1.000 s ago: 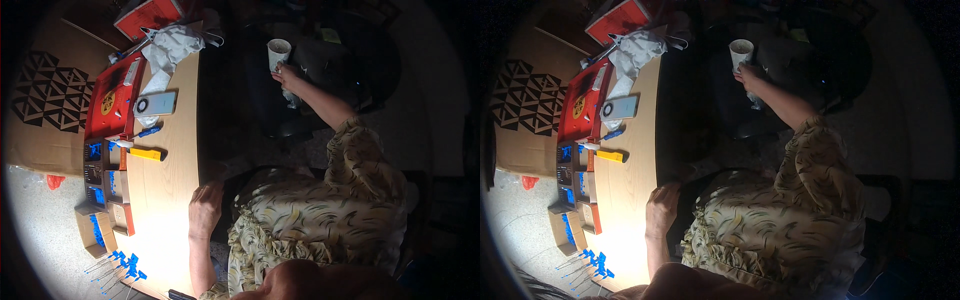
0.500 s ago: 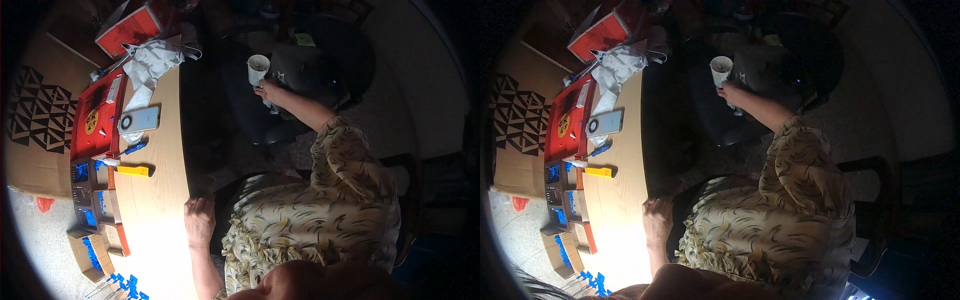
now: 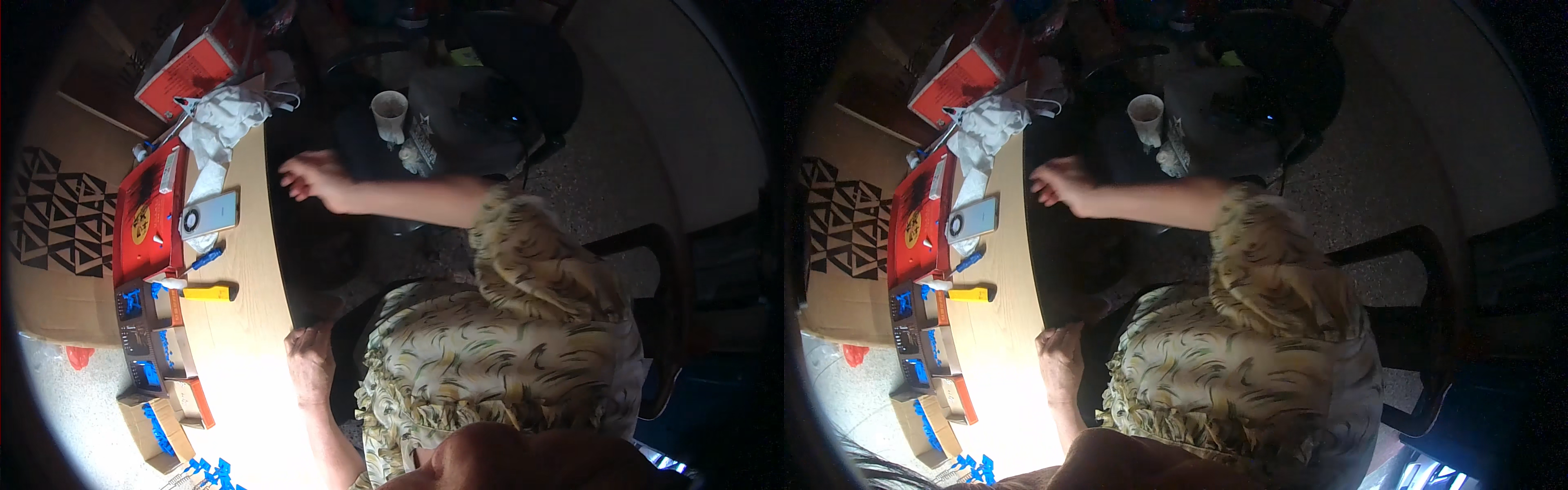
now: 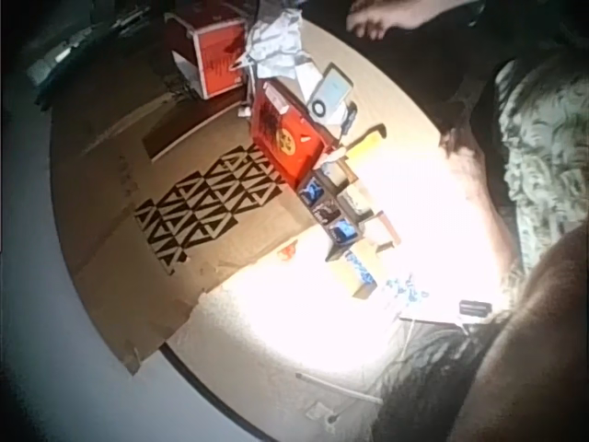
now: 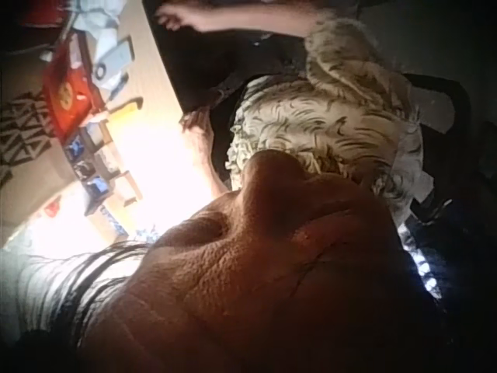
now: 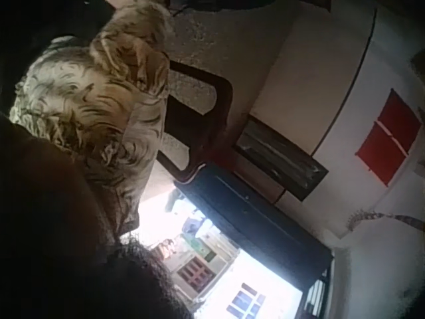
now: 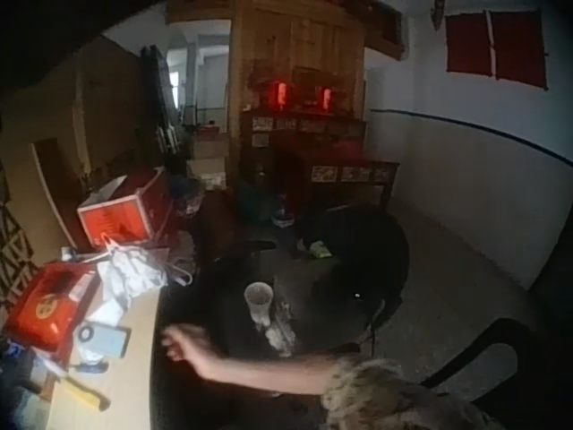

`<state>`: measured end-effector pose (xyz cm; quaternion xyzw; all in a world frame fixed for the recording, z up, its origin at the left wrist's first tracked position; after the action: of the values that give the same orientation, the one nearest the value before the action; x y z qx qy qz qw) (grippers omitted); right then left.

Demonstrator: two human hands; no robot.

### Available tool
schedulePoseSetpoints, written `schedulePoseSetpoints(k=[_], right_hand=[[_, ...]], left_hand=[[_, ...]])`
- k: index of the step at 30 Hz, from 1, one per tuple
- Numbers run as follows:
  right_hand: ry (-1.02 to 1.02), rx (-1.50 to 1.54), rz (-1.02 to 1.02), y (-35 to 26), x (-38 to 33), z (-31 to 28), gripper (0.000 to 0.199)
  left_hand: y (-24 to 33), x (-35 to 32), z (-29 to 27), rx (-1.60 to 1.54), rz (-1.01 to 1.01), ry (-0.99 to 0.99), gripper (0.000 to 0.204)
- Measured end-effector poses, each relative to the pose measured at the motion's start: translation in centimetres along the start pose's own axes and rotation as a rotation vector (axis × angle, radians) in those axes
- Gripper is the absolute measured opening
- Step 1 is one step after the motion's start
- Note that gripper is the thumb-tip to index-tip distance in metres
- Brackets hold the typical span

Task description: The person assembles small blue plastic components and springs by hand at a workbench, applying adhesive from a bottle to join the parts.

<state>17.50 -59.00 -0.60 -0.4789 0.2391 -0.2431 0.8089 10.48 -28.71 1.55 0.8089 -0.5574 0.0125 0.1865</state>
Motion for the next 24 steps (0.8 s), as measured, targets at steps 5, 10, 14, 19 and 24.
schedulePoseSetpoints(k=[5, 10, 14, 19, 24], right_hand=[[-0.300, 0.000, -0.228, 4.1, 0.0, 12.8, 0.030], [-0.148, -0.241, -0.463, 7.3, -0.4, 15.2, 0.041], [-0.283, -0.322, -0.392, 8.1, -1.3, 16.5, 0.042], [-0.270, -0.260, -0.353, 6.6, -1.3, 15.2, 0.041], [-0.243, -0.259, -0.390, 6.7, -1.6, 15.6, 0.040]], left_hand=[[0.2, -1.3, -1.0, -0.001, -0.018, 0.012, 0.014], [0.3, -1.3, -0.6, -0.011, -0.013, -0.066, 0.007], [0.5, -0.9, -0.9, 0.010, -0.132, -0.091, 0.013], [0.5, -0.3, -0.2, 0.160, -0.035, -0.037, 0.023], [-0.1, -1.2, -0.4, 0.161, -0.029, -0.038, 0.029]])
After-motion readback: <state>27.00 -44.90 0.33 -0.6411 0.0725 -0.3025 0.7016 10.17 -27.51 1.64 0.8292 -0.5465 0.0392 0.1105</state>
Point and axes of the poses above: each hand's wrist, its own x-axis towards the middle knuckle, its own z-axis out of the palm, y = z × x, the point moved 7 cm from there along x, towards the middle knuckle, and after that the axes turned 2 degrees about y, right-handed, at the moved point
